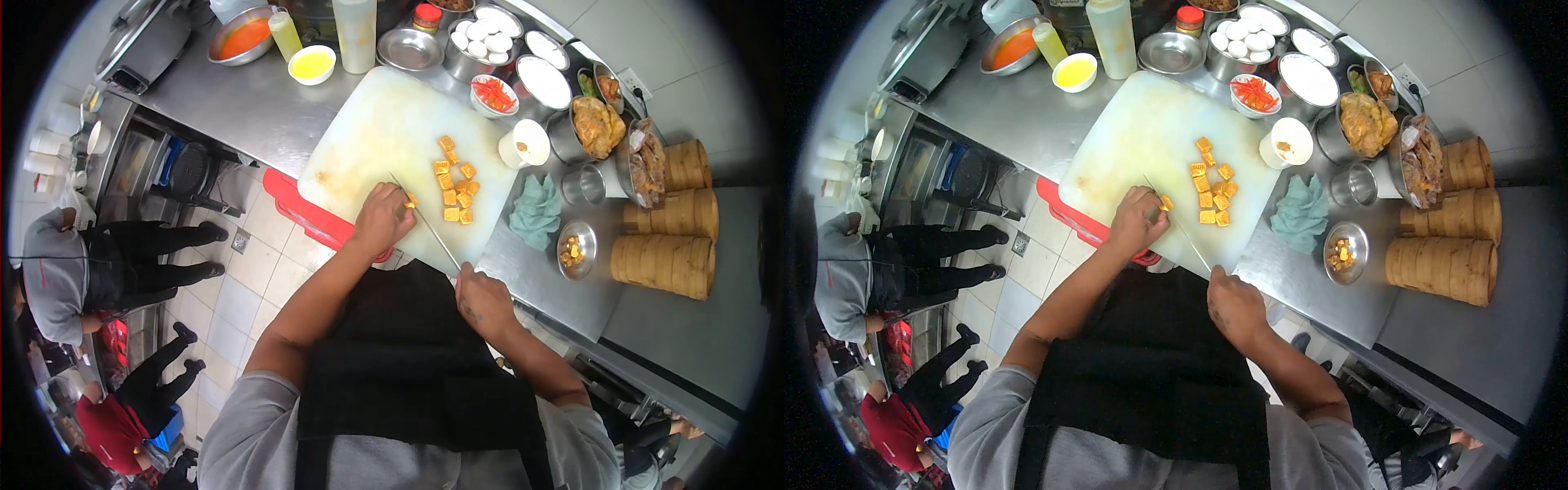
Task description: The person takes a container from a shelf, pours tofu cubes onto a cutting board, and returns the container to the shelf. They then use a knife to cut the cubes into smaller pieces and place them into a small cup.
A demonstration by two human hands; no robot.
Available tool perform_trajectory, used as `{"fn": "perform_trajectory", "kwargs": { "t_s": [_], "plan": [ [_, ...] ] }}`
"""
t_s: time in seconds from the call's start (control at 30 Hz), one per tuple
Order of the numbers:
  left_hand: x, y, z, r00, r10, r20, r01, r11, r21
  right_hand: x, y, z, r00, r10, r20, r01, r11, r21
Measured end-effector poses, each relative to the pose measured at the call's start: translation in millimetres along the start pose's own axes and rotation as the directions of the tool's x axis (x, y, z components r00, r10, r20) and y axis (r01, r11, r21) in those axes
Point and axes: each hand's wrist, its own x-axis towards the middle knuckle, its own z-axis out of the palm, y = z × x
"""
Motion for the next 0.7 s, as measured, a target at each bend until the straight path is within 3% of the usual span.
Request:
{"fn": "perform_trajectory", "kwargs": {
  "t_s": [0.27, 0.33, 0.47, 0.53, 0.7],
  "plan": [
    [3.2, 0.4, -1.9, 0.997, -0.073, 0.009, 0.073, 0.997, -0.027, 18.5, 7.6, 10.8, 0.993, -0.074, -0.09, 0.076, 0.997, 0.017],
    [3.0, 2.1, -1.3, 0.997, -0.078, -0.001, 0.078, 0.997, -0.02, 8.0, 0.7, -13.1, 0.999, -0.009, 0.053, 0.007, 0.999, 0.033],
    [4.0, -0.2, -0.7, 0.998, -0.053, -0.028, 0.052, 0.998, -0.023, 17.6, 4.9, -6.7, 0.996, -0.027, 0.082, 0.025, 0.999, 0.025],
    [4.8, -2.8, 2.5, 0.994, -0.096, -0.06, 0.099, 0.995, 0.034, 38.6, 11.1, 30.1, 0.987, -0.128, -0.098, 0.136, 0.987, 0.086],
    [3.0, 2.9, -1.2, 0.992, -0.118, -0.032, 0.118, 0.993, 0.005, 32.7, 8.1, 15.7, 0.996, -0.064, -0.067, 0.069, 0.995, 0.066]
  ]
}}
